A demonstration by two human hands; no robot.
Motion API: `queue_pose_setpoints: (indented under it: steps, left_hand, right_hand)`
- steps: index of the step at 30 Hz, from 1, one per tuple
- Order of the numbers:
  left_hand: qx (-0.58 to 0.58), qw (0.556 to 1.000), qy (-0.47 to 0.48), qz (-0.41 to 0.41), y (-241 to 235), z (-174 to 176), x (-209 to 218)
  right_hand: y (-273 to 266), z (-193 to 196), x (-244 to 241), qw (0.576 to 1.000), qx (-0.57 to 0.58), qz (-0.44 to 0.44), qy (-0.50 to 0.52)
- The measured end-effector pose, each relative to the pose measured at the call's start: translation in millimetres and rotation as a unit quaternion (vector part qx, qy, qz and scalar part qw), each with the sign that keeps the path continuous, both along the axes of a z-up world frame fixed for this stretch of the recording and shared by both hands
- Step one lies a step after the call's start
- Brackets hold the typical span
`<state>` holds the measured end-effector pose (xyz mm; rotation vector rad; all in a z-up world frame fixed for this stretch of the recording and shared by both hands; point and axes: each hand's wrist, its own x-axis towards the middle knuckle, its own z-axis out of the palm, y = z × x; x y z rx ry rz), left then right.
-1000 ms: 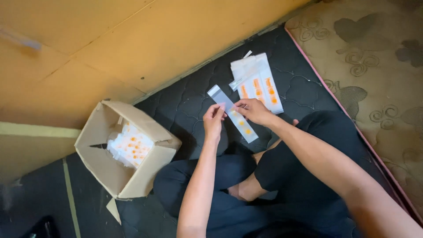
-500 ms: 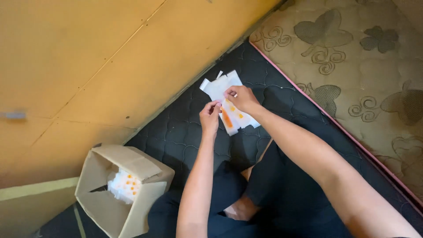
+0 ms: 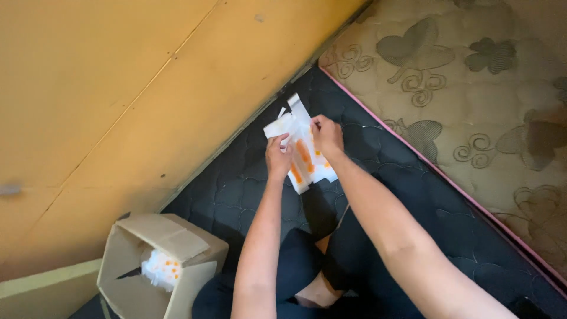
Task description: The person sits on the floor and repeatedly takes sheets of stickers from a cardboard box, peels off individual stickers, and places them onto a stack of white papers on the floor.
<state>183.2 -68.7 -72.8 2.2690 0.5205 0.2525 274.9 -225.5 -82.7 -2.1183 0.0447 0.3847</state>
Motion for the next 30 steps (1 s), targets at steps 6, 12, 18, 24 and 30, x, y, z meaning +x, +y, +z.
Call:
queue_pose_setpoints:
  steps: [6,12,18,24,30]
  left_hand:
    - [0.216,0.968,0.113,-0.060,-3,5,15]
    - [0.291,0.940,0.160,-0.082,2,-6,34]
    - [0.281,0.943,0.167,-0.065,6,-24,41]
    - [0.225,0.960,0.160,-0.058,12,-31,47]
    - [0.146,0.972,0.180,-0.037,6,3,45]
  right_hand:
    - [-5,-20,4,0.995,0.006,-0.083,0.061]
    - [-4,-10,-3,0.992,0.012,-0.091,0.089]
    - [-2,-9,-6,0.992,-0.005,-0.072,0.100]
    - [-5,23,-13,0.991,0.020,-0.083,0.106]
    - [-7,13,-10,0.988,0.050,-0.126,0.071]
